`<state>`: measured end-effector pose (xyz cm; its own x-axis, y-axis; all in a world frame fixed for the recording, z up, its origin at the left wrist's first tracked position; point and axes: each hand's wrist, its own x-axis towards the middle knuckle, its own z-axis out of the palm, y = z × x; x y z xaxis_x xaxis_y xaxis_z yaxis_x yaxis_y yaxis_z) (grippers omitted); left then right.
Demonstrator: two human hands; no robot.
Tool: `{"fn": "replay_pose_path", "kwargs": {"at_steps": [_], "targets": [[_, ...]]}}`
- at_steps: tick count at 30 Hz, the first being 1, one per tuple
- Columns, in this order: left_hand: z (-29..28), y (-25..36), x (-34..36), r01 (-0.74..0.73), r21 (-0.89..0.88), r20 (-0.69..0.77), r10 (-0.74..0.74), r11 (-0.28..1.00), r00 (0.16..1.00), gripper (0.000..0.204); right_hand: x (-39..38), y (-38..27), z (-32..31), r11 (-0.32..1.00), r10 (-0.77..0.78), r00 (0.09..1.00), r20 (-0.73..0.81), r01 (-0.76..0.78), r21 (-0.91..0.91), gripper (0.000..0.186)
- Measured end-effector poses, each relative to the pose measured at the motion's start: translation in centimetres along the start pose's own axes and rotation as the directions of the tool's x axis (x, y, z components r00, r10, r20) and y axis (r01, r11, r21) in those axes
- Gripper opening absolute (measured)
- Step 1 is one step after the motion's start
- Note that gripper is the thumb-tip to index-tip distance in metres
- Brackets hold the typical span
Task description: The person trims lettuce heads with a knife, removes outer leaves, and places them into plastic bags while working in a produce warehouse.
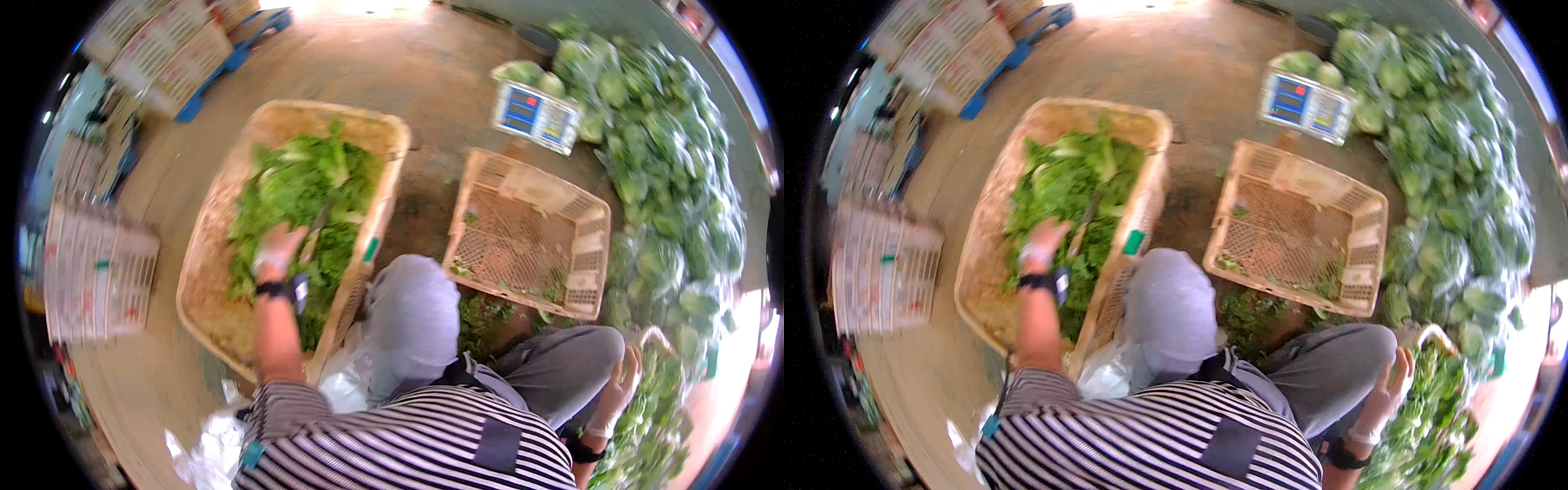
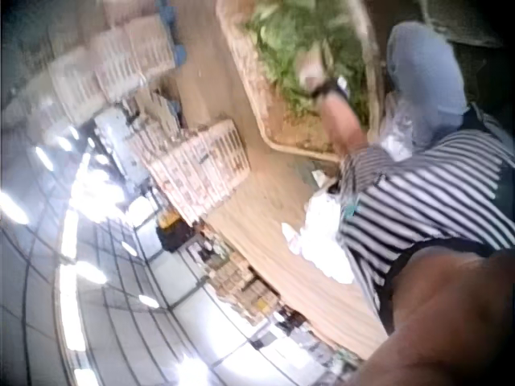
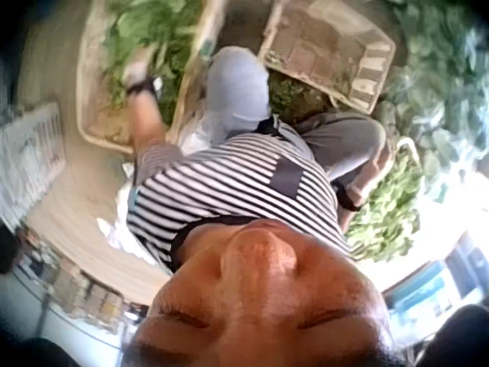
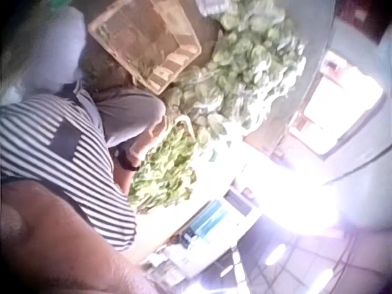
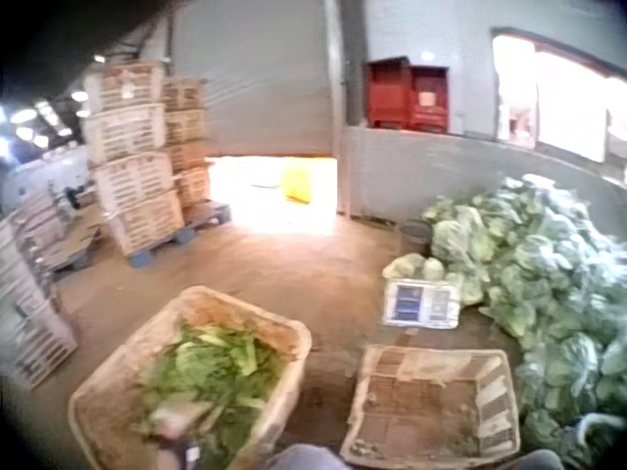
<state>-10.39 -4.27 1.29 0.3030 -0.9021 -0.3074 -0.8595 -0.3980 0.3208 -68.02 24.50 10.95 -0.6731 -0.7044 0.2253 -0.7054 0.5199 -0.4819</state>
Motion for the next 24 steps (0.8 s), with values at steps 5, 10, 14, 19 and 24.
{"fn": "replay_pose_path", "kwargs": {"at_steps": [5,10,14,19,24], "targets": [[-2.9,9.3,-9.9,-0.499,-0.269,-0.27,0.433,0.824,0.86,0.04,4.9,0.3,1.6,0.897,-0.266,0.882,0.389,0.374,-0.234,0.054],[-1.6,15.8,-11.6,-0.869,-0.04,0.149,0.862,0.494,0.484,0.058,12.6,0.7,3.1,0.735,-0.414,0.383,0.826,0.676,0.055,0.033],[-1.4,14.8,7.4,-0.3,-0.337,-0.282,0.208,0.892,0.937,0.065,13.3,1.0,4.7,0.909,-0.121,0.555,0.823,0.395,-0.133,0.026],[0.6,5.8,24.9,0.199,-0.104,-0.087,-0.208,0.974,0.974,0.091,10.8,3.6,6.3,0.92,-0.292,0.857,0.426,0.373,-0.12,0.026],[8.2,7.2,25.6,0.006,0.166,0.021,-0.009,0.986,1.0,0.077,12.6,1.6,5.4,0.947,-0.212,0.845,0.491,0.302,-0.111,0.021]]}}
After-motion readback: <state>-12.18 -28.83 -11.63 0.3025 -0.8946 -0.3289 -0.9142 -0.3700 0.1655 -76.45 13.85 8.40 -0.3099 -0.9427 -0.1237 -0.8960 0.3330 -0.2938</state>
